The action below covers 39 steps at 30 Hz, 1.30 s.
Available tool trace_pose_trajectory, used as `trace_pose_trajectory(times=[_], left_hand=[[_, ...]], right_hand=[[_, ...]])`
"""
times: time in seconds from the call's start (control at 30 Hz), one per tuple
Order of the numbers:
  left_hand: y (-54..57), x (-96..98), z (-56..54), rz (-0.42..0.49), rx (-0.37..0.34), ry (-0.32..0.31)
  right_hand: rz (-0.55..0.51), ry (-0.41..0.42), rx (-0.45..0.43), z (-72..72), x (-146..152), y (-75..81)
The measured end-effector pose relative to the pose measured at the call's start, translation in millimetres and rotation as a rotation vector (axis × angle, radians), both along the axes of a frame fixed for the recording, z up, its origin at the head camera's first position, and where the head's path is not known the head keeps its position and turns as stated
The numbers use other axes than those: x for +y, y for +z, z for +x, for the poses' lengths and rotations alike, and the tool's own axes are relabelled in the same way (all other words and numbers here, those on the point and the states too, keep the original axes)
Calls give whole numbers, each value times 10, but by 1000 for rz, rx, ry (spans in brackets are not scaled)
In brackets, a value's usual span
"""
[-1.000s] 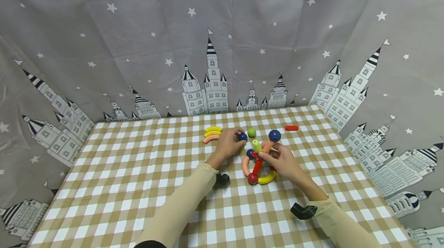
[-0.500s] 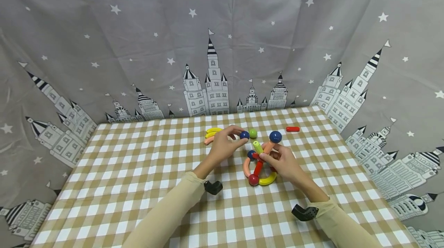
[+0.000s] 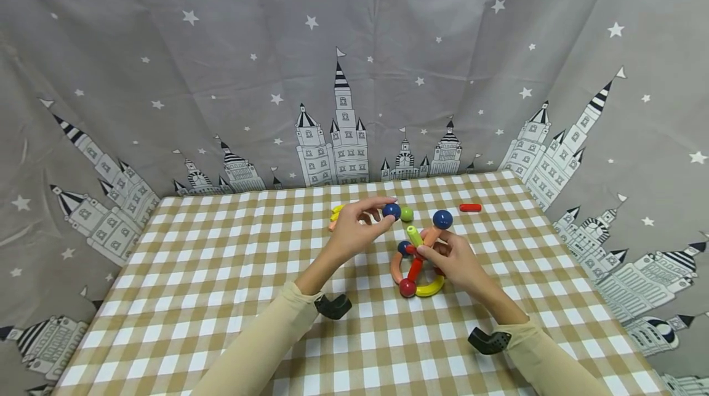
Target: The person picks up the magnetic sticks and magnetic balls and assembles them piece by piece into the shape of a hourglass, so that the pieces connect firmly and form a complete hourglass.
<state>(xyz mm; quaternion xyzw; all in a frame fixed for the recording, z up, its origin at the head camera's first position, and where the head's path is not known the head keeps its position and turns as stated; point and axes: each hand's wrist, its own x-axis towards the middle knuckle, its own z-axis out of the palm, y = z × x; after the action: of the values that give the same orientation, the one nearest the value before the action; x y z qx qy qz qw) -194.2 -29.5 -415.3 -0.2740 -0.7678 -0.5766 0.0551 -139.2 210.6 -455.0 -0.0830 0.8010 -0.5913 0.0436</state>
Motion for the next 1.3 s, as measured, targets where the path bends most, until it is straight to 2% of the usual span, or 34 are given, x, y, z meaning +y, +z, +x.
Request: trace_pose_trajectory(times=[0.27, 0.5, 0.83, 1.03, 1.3], left_hand=[[45, 75, 55, -96, 98, -95], [27, 121, 32, -86, 113, -160], [36, 128, 54, -81, 125, -173], [50, 147, 76, -82, 128, -159], [65, 173, 102, -60, 132, -140]], right_hand=[[-20, 19, 19, -18, 22, 2], [-11, 25, 19, -22, 40, 13], [-19, 27, -2, -27, 66, 2], [-19, 30, 6, -18, 79, -11], [-88, -37, 37, 11, 60, -55]])
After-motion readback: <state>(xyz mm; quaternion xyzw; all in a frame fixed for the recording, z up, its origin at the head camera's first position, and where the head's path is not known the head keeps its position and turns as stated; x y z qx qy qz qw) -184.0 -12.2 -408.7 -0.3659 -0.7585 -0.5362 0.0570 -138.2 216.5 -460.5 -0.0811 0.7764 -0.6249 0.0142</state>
